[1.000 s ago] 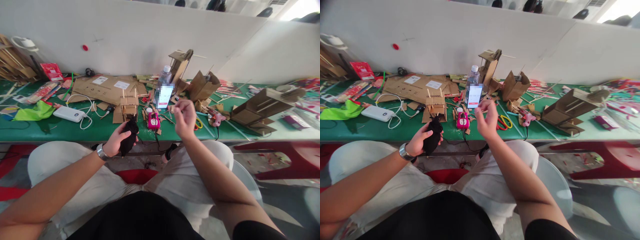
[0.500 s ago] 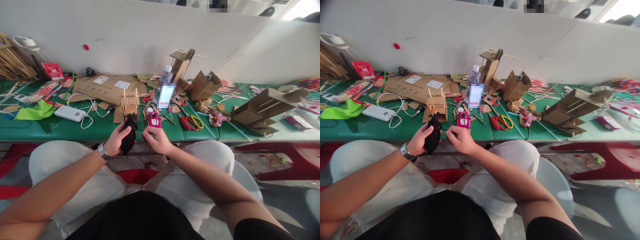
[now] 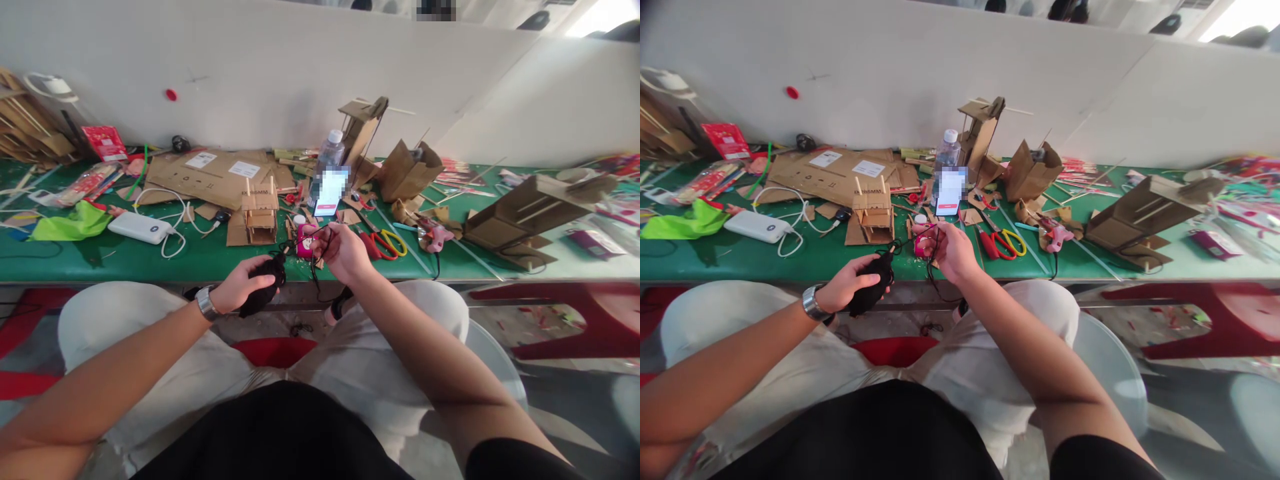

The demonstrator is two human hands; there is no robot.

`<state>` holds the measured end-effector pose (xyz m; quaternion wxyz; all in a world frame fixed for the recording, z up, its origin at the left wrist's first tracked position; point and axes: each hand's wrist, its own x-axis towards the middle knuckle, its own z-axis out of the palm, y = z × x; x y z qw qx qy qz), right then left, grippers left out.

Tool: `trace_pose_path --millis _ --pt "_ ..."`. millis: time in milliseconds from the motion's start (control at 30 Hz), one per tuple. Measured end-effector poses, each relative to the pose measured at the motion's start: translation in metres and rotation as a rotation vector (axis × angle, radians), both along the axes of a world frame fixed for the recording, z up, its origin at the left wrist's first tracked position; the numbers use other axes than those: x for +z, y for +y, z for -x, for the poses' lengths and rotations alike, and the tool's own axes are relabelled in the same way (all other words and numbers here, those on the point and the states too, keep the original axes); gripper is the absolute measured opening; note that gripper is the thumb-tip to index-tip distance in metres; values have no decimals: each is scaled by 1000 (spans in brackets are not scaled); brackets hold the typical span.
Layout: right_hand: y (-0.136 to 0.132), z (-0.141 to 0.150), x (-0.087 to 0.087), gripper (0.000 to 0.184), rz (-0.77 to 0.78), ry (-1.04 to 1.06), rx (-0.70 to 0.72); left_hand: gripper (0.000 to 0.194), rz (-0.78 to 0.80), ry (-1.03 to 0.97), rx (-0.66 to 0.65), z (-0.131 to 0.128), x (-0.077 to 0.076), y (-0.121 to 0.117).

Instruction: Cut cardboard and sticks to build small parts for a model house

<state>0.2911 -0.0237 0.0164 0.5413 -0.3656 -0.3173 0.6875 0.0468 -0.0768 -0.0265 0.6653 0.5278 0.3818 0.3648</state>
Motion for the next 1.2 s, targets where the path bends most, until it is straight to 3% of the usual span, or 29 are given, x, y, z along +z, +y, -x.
trace_pose_path --millis 167,333,533,767,933,1033,1200 --pt "1 0 2 17 7 1 -1 34 -434 350 -149 2 5 -2" --pt "-3 2 2 19 3 13 69 37 -514 489 -235 -1 4 -3" --pt "-3 -7 13 28 -29 9 134 40 -389 478 -25 -3 -3 2" --pt "-1 -23 25 32 -171 -35 102 41 117 35 64 -5 2 1" --pt "6 -32 26 41 -245 -187 -1 42 209 -168 215 -6 9 1" --pt "7 -37 22 39 -397 -414 -123 40 195 -253 246 -5 12 1" --pt "-7 -29 16 28 -868 -1079 -161 41 152 -288 145 -4 12 0"
